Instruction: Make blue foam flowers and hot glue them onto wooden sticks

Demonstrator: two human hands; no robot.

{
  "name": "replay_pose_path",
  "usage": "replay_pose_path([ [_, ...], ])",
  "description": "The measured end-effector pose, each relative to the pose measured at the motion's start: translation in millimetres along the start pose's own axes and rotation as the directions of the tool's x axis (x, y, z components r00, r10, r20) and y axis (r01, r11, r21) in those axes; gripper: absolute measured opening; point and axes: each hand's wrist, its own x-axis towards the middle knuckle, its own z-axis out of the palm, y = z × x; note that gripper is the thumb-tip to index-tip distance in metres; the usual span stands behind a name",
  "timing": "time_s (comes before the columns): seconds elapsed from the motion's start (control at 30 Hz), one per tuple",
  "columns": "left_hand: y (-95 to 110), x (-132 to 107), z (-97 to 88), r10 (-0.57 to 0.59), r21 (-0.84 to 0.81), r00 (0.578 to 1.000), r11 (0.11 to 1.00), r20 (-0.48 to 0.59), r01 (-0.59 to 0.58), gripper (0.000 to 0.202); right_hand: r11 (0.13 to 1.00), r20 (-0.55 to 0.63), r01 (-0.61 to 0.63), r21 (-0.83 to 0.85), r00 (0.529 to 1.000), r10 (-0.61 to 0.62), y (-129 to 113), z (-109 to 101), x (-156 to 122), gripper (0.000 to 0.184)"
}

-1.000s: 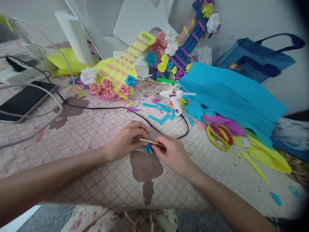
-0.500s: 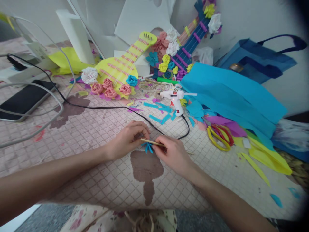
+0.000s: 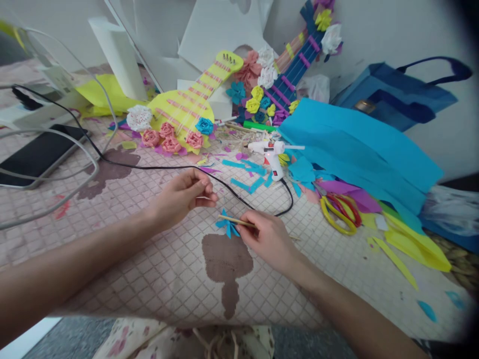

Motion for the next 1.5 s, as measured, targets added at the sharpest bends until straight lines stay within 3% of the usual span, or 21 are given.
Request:
replay_pose_path([
  [0.07, 9, 3, -5.2, -0.047, -0.073, 0.998, 0.996, -0.032, 0.044, 0.014, 1.000, 0.000, -0.005, 0.000, 1.000, 0.005, 1, 0, 0, 0.011],
  [0.2, 35, 7, -22.5, 0.136, -0.020, 0.979, 0.990, -0.150, -0.140, 0.015, 1.000, -0.018, -0.006, -0.015, 1.000, 0.006, 2, 0, -1, 0.010],
  [0.27, 46, 7, -31.9, 0.334, 0.281, 0.915, 0.922, -0.227, -0.267, 0.013, 0.999, -0.042, -0.020, -0.034, 0.999, 0.019, 3, 0, -1, 0.011],
  [0.33, 53, 6, -39.4, 0.435, 0.579, 0.864, 0.784, -0.255, -0.224, 0.014, 0.998, -0.071, -0.041, -0.048, 0.997, 0.038, 3, 1, 0, 0.012],
  [0.37, 55, 5, -42.2, 0.445, 0.674, 0.860, 0.717, -0.250, -0.175, 0.016, 0.997, -0.082, -0.047, -0.053, 0.996, 0.043, 3, 1, 0, 0.012],
  [0.43, 53, 5, -46.1, 0.360, 0.741, 0.904, 0.667, -0.231, -0.077, 0.024, 0.997, -0.093, -0.044, -0.069, 0.995, 0.037, 3, 2, 0, 0.012],
  [0.5, 48, 8, -48.9, 0.148, 0.646, 0.972, 0.763, -0.185, 0.007, 0.026, 0.996, -0.090, -0.032, -0.087, 0.996, 0.024, 4, 3, 0, 0.012],
  [0.67, 34, 16, -57.2, -0.025, 0.446, 0.998, 0.894, -0.059, 0.049, 0.021, 0.995, -0.075, -0.032, -0.096, 0.997, 0.025, 5, 3, 0, 0.012],
  [0.87, 31, 16, -61.7, -0.073, 0.315, 0.997, 0.947, 0.029, 0.060, 0.025, 0.994, -0.087, -0.032, -0.103, 0.996, 0.023, 4, 3, 0, 0.012],
  [1.03, 31, 17, -57.0, 0.002, 0.420, 0.999, 0.907, 0.039, -0.018, 0.026, 0.995, -0.088, -0.041, -0.088, 0.996, 0.033, 2, 2, 1, 0.012],
  [1.1, 29, 16, -52.7, 0.089, 0.555, 0.996, 0.828, 0.008, -0.078, 0.025, 0.996, -0.077, -0.051, -0.076, 0.996, 0.045, 2, 1, 1, 0.012],
  [1.2, 22, 8, -39.3, 0.291, 0.809, 0.957, 0.565, -0.013, -0.161, 0.036, 0.996, -0.064, -0.060, -0.067, 0.996, 0.056, 2, 1, 1, 0.011],
  [1.27, 16, -1, -25.5, 0.381, 0.878, 0.915, 0.384, 0.131, -0.286, 0.032, 0.995, -0.055, -0.063, -0.075, 0.997, 0.059, 2, 1, 2, 0.011],
  [1.33, 11, -12, -10.0, 0.442, 0.850, 0.847, 0.282, 0.296, -0.444, 0.023, 0.994, -0.047, -0.069, -0.088, 0.997, 0.065, 1, 1, 2, 0.011],
  [1.43, 3, -26, 9.8, 0.385, 0.812, 0.795, 0.167, 0.468, -0.559, 0.022, 0.992, -0.032, -0.066, -0.103, 0.998, 0.063, 1, 1, 2, 0.011],
  [1.5, -3, -32, 18.1, 0.386, 0.810, 0.765, 0.074, 0.515, -0.582, 0.027, 0.992, -0.023, -0.058, -0.108, 0.998, 0.056, 1, 1, 3, 0.011],
])
